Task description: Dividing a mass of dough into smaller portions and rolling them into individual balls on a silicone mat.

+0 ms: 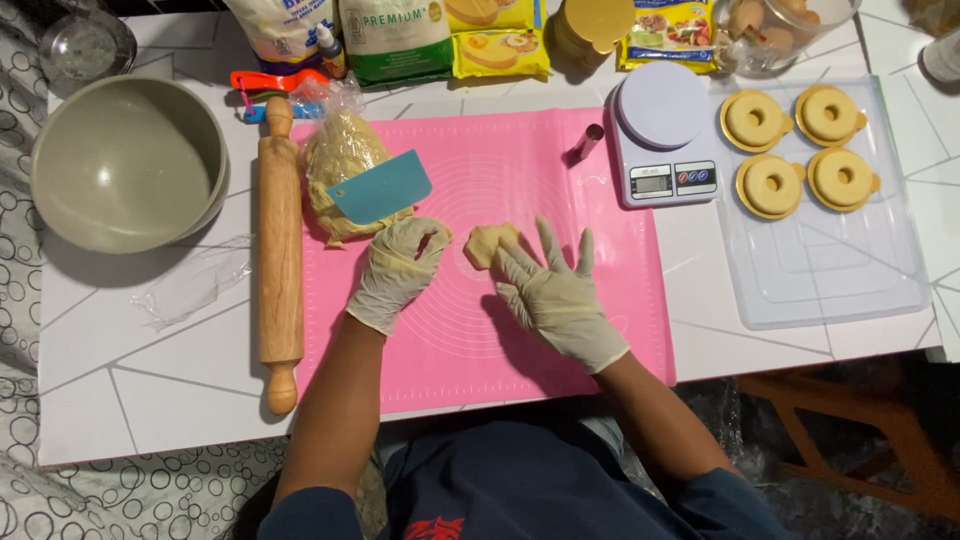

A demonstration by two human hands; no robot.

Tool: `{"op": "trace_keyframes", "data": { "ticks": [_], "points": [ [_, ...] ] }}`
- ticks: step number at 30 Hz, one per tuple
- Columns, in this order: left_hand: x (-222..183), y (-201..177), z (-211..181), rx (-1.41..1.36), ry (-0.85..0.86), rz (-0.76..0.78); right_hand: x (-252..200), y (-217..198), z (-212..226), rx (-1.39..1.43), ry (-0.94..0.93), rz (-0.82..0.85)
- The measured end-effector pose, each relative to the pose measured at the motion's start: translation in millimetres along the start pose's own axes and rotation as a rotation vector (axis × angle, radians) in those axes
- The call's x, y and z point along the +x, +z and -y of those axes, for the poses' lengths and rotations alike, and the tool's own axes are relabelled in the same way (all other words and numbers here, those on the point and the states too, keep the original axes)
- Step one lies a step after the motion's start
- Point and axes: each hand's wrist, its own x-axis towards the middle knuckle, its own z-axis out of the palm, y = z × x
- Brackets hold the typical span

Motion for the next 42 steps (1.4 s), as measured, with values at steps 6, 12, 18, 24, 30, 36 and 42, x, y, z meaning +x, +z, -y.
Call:
{"op": "trace_keyframes", "data": {
  "ticks": [6,12,18,24,30,36,42],
  "points": [
    [1.2,-2.2,-4.4,-0.051,-0.028,-0.007,6.8,25.8,-21.8,0.25,0.045,0.311],
    [1.4,-0.4,0.7,-0.053,-0.033,-0.006,31.4,6.1,-24.5,0.133,0.064,0.253],
    [2.1,-3.0,-3.6,0.008,0.027,-0.001,43.5,-9.5,-37.2,0.204,0.059,0.387],
    [-4.2,2.4,8.3,0.036,0.008,0.005,61.0,-12.0,-0.5,0.22,0.007,0.4],
    [1.9,-7.4,-8.2,0.006,-0.017,0.037,73.5,-44.8,-13.0,0.179,-0.091,0.358],
    [2.9,-5.5,-6.0,-0.015,-0.043,0.043,67.4,-7.5,7.1,0.025,-0.144,0.206],
    [1.2,-7.7,-5.9,0.001,-0.075,0.055,24.7,-33.3,13.9,-0.131,-0.195,0.115]
  ]
}}
